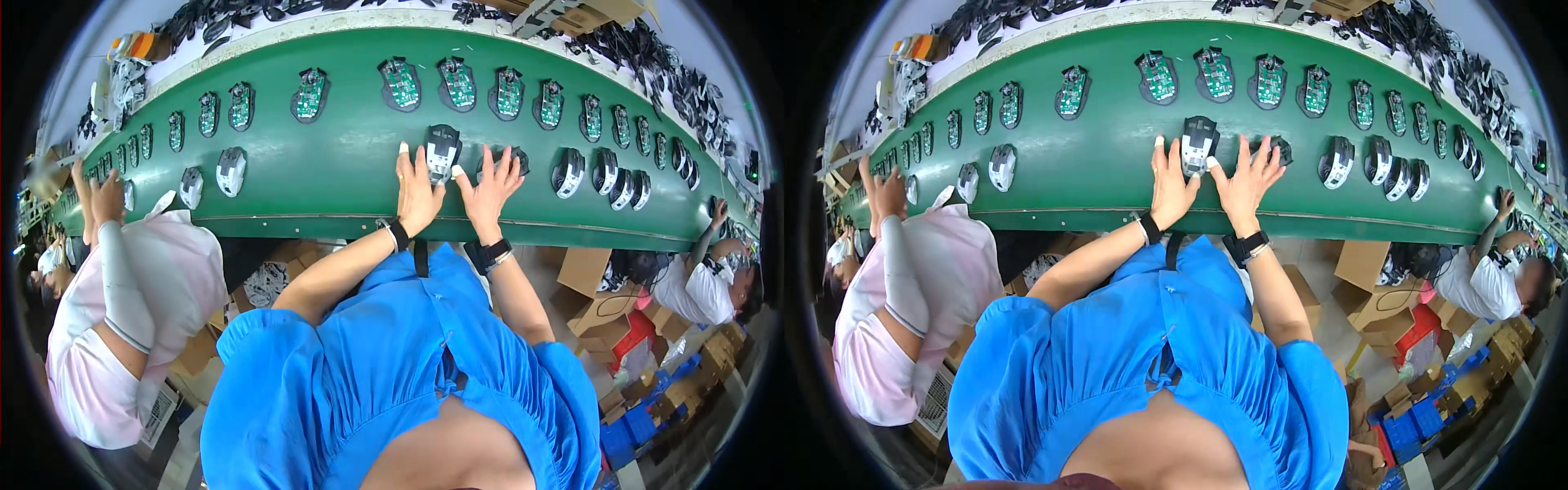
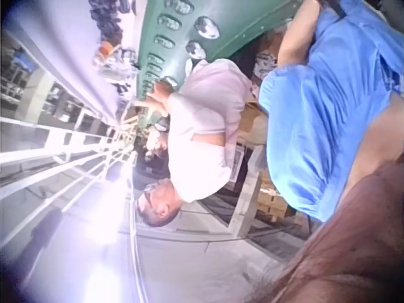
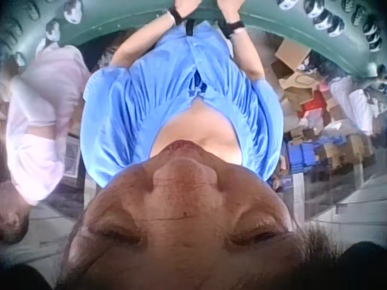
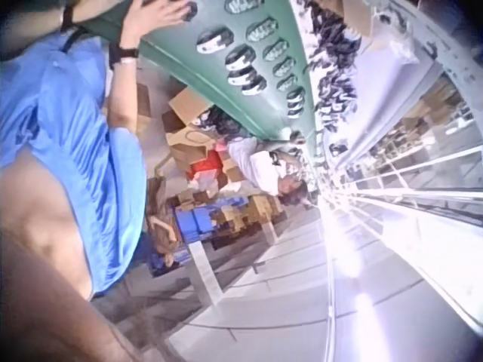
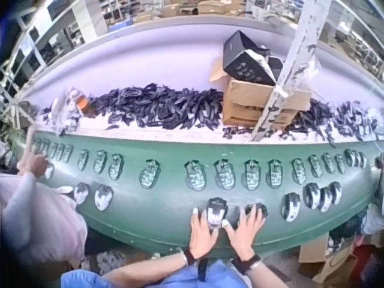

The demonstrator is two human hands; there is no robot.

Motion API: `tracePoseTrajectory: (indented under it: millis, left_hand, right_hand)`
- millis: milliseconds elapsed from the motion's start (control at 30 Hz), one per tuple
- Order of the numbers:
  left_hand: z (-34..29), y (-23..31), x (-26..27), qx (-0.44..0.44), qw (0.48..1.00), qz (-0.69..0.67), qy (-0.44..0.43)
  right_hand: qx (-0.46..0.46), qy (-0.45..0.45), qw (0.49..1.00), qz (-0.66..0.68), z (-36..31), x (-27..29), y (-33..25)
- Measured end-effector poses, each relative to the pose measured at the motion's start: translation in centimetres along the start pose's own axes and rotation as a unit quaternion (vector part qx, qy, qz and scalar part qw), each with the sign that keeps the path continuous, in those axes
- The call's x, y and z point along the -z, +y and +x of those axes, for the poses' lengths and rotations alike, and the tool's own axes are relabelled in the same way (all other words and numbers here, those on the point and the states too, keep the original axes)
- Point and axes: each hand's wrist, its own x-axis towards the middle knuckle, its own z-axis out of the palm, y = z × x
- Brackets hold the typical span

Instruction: The person assembles small electronic devices on a green workbench. They pick up white plastic casings and black components, fit them together, and place the finished units on the table. The person also retrieves parts from a cardboard box and handles loose components.

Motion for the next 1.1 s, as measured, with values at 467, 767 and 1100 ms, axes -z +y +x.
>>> tracePoseTrajectory:
  millis: [467, 767, 1100]
  left_hand:
    - [2.3, -0.5, 3.0, 0.008, 0.980, -0.052, -0.192]
    - [2.5, -4.5, 5.7, 0.101, 0.973, -0.147, -0.147]
    - [4.7, -16.6, 26.2, 0.106, 0.939, 0.214, 0.249]
  right_hand:
    - [0.037, -0.039, 0.998, -0.020, 3.4, 1.7, 0.7]
    - [-0.007, -0.048, 0.991, -0.124, 3.7, 0.6, 1.8]
    - [0.045, -0.030, 0.998, -0.013, 13.0, 3.2, 0.7]
